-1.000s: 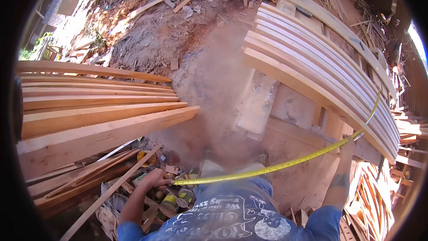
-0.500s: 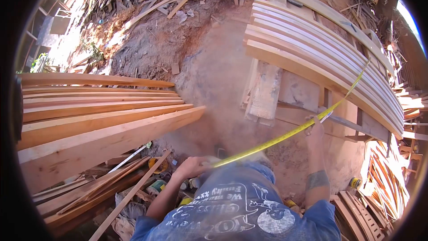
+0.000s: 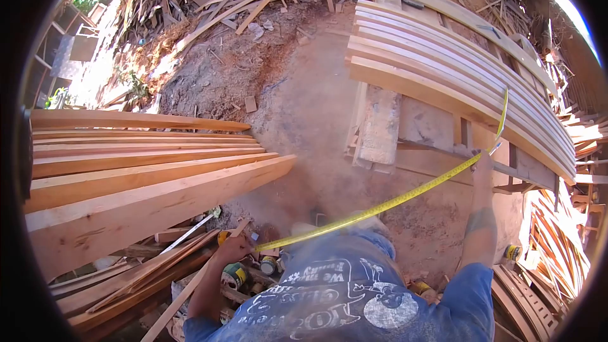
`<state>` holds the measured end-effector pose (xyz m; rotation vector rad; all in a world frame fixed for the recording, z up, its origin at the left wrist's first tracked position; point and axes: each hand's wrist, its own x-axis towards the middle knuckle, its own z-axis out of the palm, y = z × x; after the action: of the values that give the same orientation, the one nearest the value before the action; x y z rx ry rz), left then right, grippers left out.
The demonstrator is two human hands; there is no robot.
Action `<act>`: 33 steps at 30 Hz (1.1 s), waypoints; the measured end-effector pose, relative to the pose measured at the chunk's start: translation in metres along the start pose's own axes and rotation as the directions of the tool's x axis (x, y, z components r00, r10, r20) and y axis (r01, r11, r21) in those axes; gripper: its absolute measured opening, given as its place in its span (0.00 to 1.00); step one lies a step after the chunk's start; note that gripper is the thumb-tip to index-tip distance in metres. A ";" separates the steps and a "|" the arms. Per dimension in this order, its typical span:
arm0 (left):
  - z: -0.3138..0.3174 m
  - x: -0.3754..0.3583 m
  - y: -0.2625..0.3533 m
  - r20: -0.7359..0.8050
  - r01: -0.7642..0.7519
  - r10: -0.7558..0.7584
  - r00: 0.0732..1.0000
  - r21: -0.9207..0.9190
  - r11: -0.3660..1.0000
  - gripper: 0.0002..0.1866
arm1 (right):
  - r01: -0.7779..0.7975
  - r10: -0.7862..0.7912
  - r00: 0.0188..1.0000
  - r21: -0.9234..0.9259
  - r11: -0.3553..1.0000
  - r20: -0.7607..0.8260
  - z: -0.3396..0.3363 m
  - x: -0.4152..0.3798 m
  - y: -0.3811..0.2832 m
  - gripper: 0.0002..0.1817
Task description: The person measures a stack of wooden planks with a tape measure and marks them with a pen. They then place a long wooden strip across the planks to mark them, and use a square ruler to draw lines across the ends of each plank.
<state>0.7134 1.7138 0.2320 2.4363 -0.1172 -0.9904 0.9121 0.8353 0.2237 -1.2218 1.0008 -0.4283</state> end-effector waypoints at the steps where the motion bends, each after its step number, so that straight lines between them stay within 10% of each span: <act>1: 0.001 -0.008 -0.011 -0.024 -0.020 0.020 1.000 -0.003 1.000 0.14 | 0.000 -0.001 0.999 -0.030 1.000 -0.037 0.005 -0.004 -0.006 0.10; 13: -0.002 -0.038 -0.037 -0.047 0.085 -0.083 0.995 0.042 0.995 0.13 | 0.204 -0.221 0.962 -0.116 0.972 -0.160 -0.051 0.011 -0.091 0.12; 19: -0.007 0.014 0.050 -0.051 0.026 -0.037 0.998 -0.210 0.977 0.24 | 0.130 -0.154 0.977 0.160 0.978 0.145 -0.049 -0.051 -0.092 0.12; 25: 0.013 0.100 0.185 -0.066 -0.247 0.238 0.969 -0.256 0.934 0.26 | 0.081 -0.067 0.966 -0.044 0.996 0.249 0.080 -0.279 -0.021 0.13; 27: 0.003 0.107 0.238 -0.004 -0.158 0.167 0.986 -0.351 0.923 0.29 | -0.135 0.128 0.939 0.001 0.991 0.320 0.099 -0.316 0.020 0.11; 33: 0.008 0.132 0.313 -0.071 -0.264 0.263 0.962 -0.480 0.837 0.35 | -0.099 0.190 0.900 -0.241 0.965 0.392 0.128 -0.389 0.063 0.08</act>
<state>0.8378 1.4037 0.2946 1.8967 -0.1748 -0.7787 0.7969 1.2203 0.3233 -1.3505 0.7753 0.0648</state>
